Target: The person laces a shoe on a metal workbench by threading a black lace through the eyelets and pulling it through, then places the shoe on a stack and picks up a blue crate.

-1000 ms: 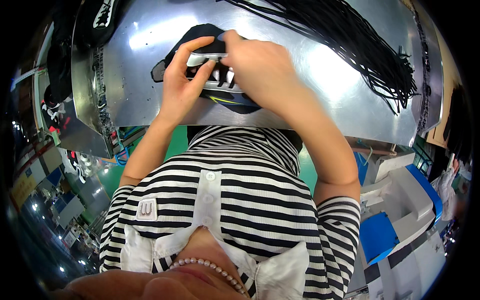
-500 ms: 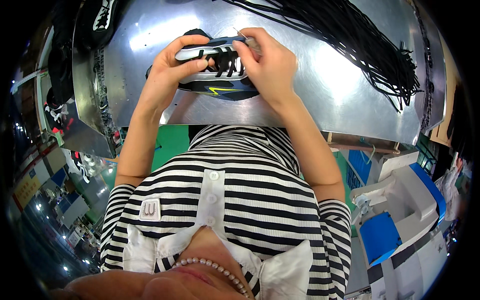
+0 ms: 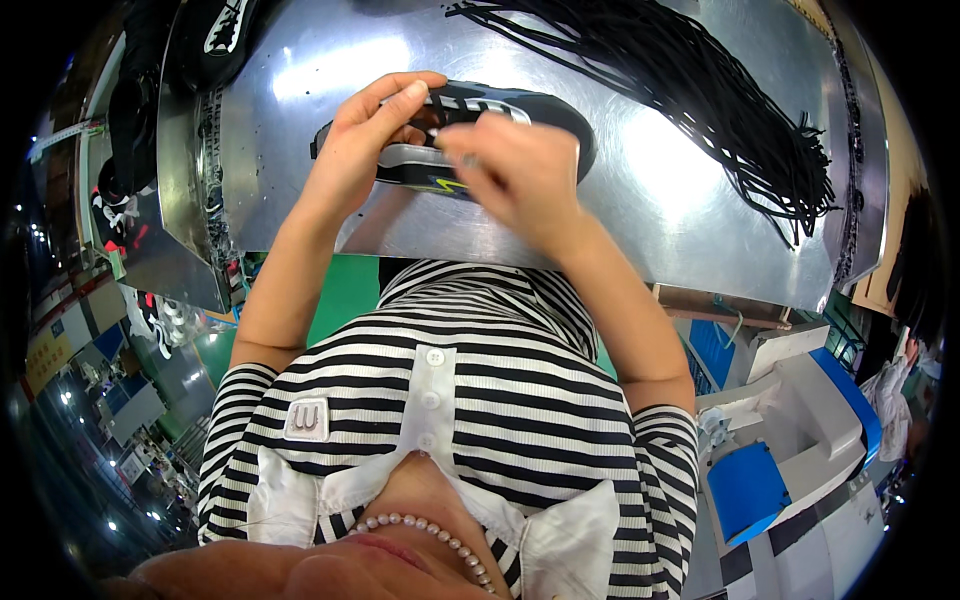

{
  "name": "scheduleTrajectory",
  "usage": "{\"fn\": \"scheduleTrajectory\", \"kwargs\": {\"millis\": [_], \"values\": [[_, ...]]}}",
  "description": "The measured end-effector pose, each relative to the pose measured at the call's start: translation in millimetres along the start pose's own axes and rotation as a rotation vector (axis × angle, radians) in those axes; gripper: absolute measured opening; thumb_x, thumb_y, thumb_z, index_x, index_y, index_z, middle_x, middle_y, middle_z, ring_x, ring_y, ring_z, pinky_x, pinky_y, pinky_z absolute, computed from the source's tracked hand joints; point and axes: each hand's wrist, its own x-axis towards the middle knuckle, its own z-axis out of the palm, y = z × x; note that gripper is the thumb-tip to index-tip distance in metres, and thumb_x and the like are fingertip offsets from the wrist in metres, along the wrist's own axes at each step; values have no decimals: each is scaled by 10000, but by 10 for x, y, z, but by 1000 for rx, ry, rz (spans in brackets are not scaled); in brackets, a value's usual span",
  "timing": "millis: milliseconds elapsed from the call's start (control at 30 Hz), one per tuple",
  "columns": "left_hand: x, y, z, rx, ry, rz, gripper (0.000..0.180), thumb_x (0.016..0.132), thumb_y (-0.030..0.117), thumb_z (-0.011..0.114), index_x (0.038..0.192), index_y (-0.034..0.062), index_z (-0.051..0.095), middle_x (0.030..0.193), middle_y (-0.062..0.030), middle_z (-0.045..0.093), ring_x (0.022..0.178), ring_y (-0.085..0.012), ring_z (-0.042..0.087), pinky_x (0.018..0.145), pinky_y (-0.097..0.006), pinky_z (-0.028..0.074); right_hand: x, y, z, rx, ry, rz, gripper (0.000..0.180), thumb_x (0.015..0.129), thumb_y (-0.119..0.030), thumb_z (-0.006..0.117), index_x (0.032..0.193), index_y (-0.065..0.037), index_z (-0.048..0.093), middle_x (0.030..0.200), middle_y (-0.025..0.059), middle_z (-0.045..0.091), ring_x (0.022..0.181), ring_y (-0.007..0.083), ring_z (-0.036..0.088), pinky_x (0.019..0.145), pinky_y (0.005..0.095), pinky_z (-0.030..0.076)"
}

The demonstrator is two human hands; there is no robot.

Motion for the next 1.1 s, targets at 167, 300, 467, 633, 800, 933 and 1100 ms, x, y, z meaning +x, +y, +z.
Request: {"fn": "scheduleTrajectory", "kwargs": {"millis": [167, 300, 467, 633, 800, 933, 1100], "values": [[192, -58, -41, -16, 48, 29, 413, 978, 385, 579, 1229, 59, 623, 1030, -64, 666, 1000, -141, 603, 847, -269, 470, -143, -274, 57, 120, 7, -217, 235, 738, -26, 728, 968, -77, 731, 613, 27, 541, 467, 168, 491, 432, 285, 366], [114, 37, -9, 147, 22, 42, 447, 1010, 372, 530, 1352, 85, 530, 1098, -83, 661, 1018, -148, 607, 897, -289, 474, -156, -99, 78, 46, -123, 174, 165, 778, -75, 754, 939, -99, 725, 693, 22, 580, 536, 145, 546, 473, 262, 412], [-287, 142, -182, 497, -35, 127, 542, 980, 155, 586, 1476, 94, 376, 1172, -101, 657, 1007, -135, 604, 889, -275, 481, -379, -183, -125, 491, -3, 753, 175, 865, -113, 724, 1031, -57, 728, 802, 7, 676, 640, 32, 543, 581, 201, 430], [-490, -10, -79, 589, 52, 197, 512, 926, 62, 641, 1391, 58, 427, 985, -101, 705, 860, -145, 644, 784, -271, 498, -219, -224, 80, 473, -252, 891, 186, 855, -175, 746, 964, -24, 734, 759, -5, 674, 674, 34, 543, 605, 202, 430], [-482, -223, -106, 804, 150, 477, 225, 942, 83, 621, 1150, 36, 552, 873, -123, 681, 771, -232, 684, 677, -294, 499, -136, -271, 311, 470, -96, 869, 153, 825, -151, 774, 853, -20, 699, 667, -56, 593, 634, 7, 488, 563, 184, 392], [-580, -140, -157, 855, 166, 382, 178, 936, 124, 635, 1088, 33, 621, 834, -110, 676, 706, -216, 653, 642, -299, 487, -23, -197, 358, 701, 63, 791, 127, 846, -122, 746, 874, -8, 698, 684, -55, 598, 637, 7, 491, 572, 182, 399], [-687, -55, -200, 747, 143, 262, 259, 901, 162, 684, 1117, 31, 627, 850, -115, 682, 701, -203, 645, 654, -299, 498, 5, -191, 457, 519, -15, 682, 131, 862, -122, 730, 892, 2, 697, 696, -51, 604, 640, 10, 495, 572, 181, 400]]}}
